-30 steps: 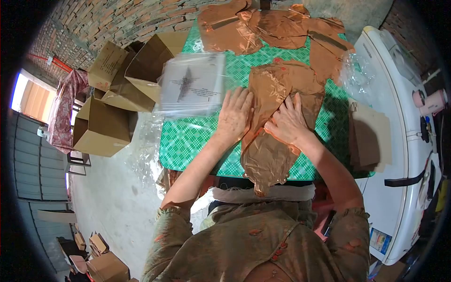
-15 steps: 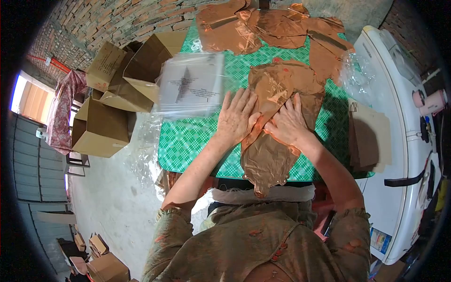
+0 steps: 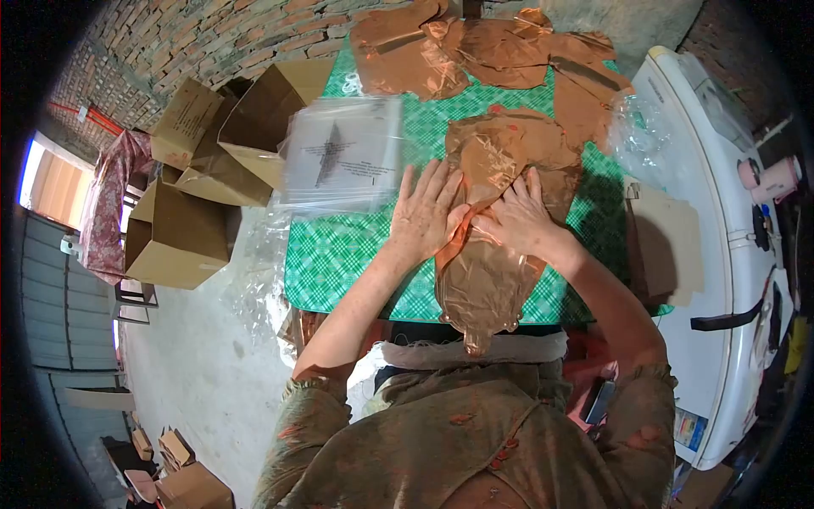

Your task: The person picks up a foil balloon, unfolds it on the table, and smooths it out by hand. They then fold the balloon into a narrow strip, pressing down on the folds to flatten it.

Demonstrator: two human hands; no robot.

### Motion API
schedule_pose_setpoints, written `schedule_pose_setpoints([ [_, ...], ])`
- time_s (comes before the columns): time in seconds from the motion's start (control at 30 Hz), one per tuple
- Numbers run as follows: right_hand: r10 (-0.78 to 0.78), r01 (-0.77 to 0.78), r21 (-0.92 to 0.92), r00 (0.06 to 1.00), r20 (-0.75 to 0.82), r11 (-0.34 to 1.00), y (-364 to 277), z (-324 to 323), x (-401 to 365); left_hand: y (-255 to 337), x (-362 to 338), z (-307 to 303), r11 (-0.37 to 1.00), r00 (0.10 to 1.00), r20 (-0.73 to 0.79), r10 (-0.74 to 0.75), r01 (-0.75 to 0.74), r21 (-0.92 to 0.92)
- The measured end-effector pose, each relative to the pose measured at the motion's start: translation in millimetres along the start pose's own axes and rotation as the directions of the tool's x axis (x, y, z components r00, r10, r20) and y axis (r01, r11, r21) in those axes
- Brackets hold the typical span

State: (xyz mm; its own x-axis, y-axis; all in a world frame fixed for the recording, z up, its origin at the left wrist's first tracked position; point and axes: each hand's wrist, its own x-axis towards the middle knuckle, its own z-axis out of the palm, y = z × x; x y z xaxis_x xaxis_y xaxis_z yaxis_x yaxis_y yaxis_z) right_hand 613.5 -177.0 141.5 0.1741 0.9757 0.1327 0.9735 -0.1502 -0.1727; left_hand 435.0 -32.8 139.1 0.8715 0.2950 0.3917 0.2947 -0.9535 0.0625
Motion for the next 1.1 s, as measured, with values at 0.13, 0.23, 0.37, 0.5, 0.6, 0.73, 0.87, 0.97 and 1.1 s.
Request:
schedule_pose_setpoints([
  [0.13, 0.014, -0.02, 0.054, 0.994, 0.108, 0.998, 1.4, -10.8, 1.5, -1.0, -0.5, 2.7, 1.0, 1.0, 0.001, -0.002, 0.002, 0.0],
  [0.23, 0.024, -0.027, 0.013, 0.985, 0.17, 1.0, -3.1, -21.9, 2.8, -1.7, 0.0, 4.5, 1.0, 1.0, 0.006, -0.004, 0.004, 0.003],
  [0.37, 0.055, -0.032, -0.099, 0.969, 0.242, 0.995, -2.5, -31.9, 3.8, -1.5, -0.6, 4.9, 1.0, 1.0, -0.022, 0.001, 0.0, 0.014],
  [0.5, -0.008, 0.009, 0.012, 0.996, -0.086, 1.0, 14.6, -22.2, -4.7, -0.9, 0.4, 3.0, 1.0, 1.0, 0.006, -0.007, 0.007, 0.005],
  [0.6, -0.091, 0.02, -0.233, 0.951, -0.297, 0.972, 49.3, -31.8, -2.4, -0.4, 0.7, 2.6, 1.0, 1.0, 0.024, -0.018, 0.018, 0.0],
  [0.73, -0.03, -0.008, -0.082, 0.893, -0.449, 0.997, 52.6, -50.3, 3.7, 0.6, 1.4, -0.7, 1.0, 0.999, 0.033, -0.014, 0.014, -0.003],
  [0.87, -0.252, 0.206, -0.162, 0.901, -0.353, 0.965, 0.4, -27.5, 16.1, -0.9, 0.9, 3.9, 1.0, 1.0, -0.027, 0.002, -0.002, 0.01],
  [0.97, -0.227, 0.213, -0.086, 0.952, -0.204, 0.973, -11.0, -7.0, 24.5, -2.2, 1.0, 5.1, 1.0, 1.0, -0.008, 0.009, -0.009, 0.028],
  [1.1, -0.13, 0.124, -0.176, 0.991, -0.022, 0.976, 19.6, -10.3, 46.2, -0.9, 1.2, 3.3, 1.0, 1.0, 0.024, -0.009, 0.009, 0.001],
])
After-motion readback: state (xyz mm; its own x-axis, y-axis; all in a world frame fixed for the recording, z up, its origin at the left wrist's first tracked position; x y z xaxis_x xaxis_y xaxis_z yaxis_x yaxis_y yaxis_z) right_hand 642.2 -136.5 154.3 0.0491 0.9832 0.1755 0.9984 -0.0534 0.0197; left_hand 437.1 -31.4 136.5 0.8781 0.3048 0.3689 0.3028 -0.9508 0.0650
